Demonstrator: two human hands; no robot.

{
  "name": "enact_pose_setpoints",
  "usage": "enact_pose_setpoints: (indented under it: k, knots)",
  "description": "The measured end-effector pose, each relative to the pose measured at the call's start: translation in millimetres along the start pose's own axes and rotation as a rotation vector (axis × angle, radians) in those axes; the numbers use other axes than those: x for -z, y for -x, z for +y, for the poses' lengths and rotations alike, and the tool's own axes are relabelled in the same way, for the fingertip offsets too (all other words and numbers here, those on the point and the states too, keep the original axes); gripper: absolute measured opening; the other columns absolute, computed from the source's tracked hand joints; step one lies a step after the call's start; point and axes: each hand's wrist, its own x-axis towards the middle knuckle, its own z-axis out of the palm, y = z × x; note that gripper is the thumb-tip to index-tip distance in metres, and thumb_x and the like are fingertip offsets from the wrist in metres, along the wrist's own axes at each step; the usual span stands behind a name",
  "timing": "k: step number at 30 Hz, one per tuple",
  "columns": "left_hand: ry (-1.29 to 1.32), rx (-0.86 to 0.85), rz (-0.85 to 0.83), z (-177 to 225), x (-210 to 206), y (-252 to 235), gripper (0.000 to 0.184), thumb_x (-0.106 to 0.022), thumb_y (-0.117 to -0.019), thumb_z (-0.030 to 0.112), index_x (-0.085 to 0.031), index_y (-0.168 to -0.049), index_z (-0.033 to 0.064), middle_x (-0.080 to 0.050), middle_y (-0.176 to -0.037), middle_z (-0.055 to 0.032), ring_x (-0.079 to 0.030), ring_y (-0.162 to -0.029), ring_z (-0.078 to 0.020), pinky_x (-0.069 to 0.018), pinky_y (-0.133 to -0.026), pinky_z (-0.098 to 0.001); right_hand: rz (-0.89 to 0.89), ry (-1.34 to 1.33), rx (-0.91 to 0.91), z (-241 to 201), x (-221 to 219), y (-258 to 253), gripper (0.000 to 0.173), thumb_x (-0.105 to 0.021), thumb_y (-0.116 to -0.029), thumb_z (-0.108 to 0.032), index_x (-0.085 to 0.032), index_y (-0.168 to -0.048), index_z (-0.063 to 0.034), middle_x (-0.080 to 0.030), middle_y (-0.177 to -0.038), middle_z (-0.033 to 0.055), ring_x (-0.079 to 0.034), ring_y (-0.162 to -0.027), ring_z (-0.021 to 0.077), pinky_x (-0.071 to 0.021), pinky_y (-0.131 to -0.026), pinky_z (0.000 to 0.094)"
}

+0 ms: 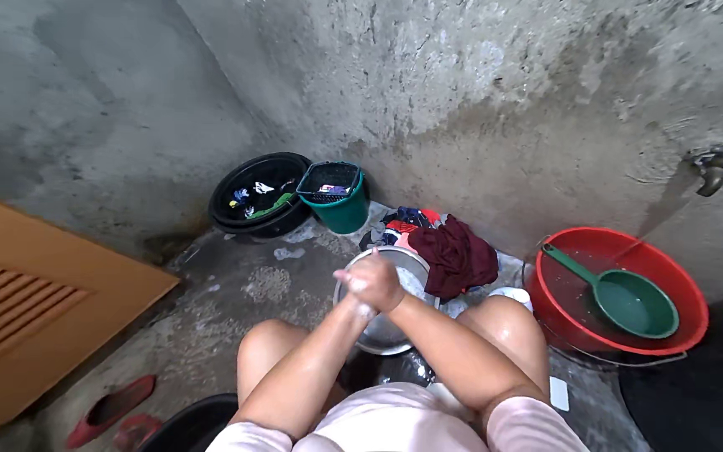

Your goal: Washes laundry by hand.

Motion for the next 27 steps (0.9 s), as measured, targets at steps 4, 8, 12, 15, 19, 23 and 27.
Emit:
enact_pose_setpoints:
  k: [4, 8, 12, 15, 19, 23, 27]
  knots:
    - [0.114, 0.212, -0.201, -15, 58, -49, 0.063, -0.025, -0.1072, 0.059, -0.059, -0.116, 0.0078, -0.07, -0.093, -0.0114, -0.068, -0.072, -0.0174, -0.0567, -0.056, -0.0302, -0.158, -0.344, -0.969, 52, 46, -35, 0.052, -0.054, -0.1054, -0.045, -0.069, -0.113, 0.0038, -0.07, -0.105, 0.0231, -0.068, -0.1, 0.0343, -0.0542, -0.09, 0.056]
    - [0.087, 0.307, -0.427, -2, 80, -42, 0.075, -0.028, -0.1006, 0.071, -0.063, -0.121, 0.0077, -0.072, -0.096, -0.0101, -0.068, -0.069, -0.013, -0.0557, -0.053, -0.026, 0.045, -0.671, -1.257, 72, 68, -42, 0.051, -0.059, -0.1021, -0.048, -0.064, -0.129, -0.005, -0.069, -0.106, 0.0176, -0.066, -0.092, 0.0266, -0.0555, -0.083, 0.0482]
    - [-0.128, 0.329, -0.536, 1, 83, -30, 0.023, -0.061, -0.0963, 0.027, -0.063, -0.113, 0.0123, -0.069, -0.082, -0.0011, -0.058, -0.056, -0.0041, -0.048, -0.048, -0.0187, -0.023, -0.662, -1.199, 64, 67, -35, 0.055, -0.058, -0.1011, -0.054, -0.065, -0.126, -0.0054, -0.068, -0.093, 0.0133, -0.064, -0.077, 0.0212, -0.0549, -0.073, 0.0413]
    - [-0.156, 0.342, -0.382, 3, 73, -28, 0.02, -0.052, -0.1031, 0.021, -0.062, -0.116, 0.0089, -0.068, -0.082, -0.0035, -0.055, -0.053, -0.0046, -0.0456, -0.044, -0.0188, -0.09, -0.612, -1.172, 65, 61, -31, 0.055, -0.058, -0.1003, -0.056, -0.066, -0.123, -0.006, -0.067, -0.094, 0.0129, -0.061, -0.078, 0.0208, -0.0522, -0.072, 0.0415]
    - [-0.006, 0.322, -0.265, 6, 71, -30, 0.027, -0.042, -0.109, 0.026, -0.059, -0.119, 0.0073, -0.068, -0.086, -0.0081, -0.055, -0.052, -0.0071, -0.0438, -0.042, -0.0196, -0.291, -0.425, -1.011, 71, 75, -42, 0.042, -0.053, -0.1072, -0.04, -0.068, -0.121, -0.0034, -0.068, -0.115, 0.0159, -0.065, -0.101, 0.0265, -0.0531, -0.089, 0.0503]
    - [0.067, 0.272, -0.253, 9, 78, -32, 0.028, -0.041, -0.1095, 0.027, -0.058, -0.118, 0.0075, -0.067, -0.085, -0.009, -0.055, -0.051, -0.0079, -0.0441, -0.041, -0.0199, -0.578, -0.267, -0.609, 76, 101, -44, 0.018, -0.068, -0.0985, -0.021, -0.074, -0.104, -0.0049, -0.066, -0.119, 0.0135, -0.064, -0.111, 0.0264, -0.0533, -0.095, 0.0515]
    - [0.052, 0.246, -0.209, 12, 79, -33, 0.031, -0.038, -0.1099, 0.028, -0.058, -0.119, 0.0065, -0.065, -0.08, -0.0076, -0.051, -0.047, -0.0068, -0.0414, -0.039, -0.0195, -0.805, -0.182, -0.396, 69, 107, -42, 0.027, -0.074, -0.0925, -0.033, -0.077, -0.104, -0.0088, -0.071, -0.116, 0.0086, -0.061, -0.119, 0.0253, -0.0381, -0.109, 0.061]
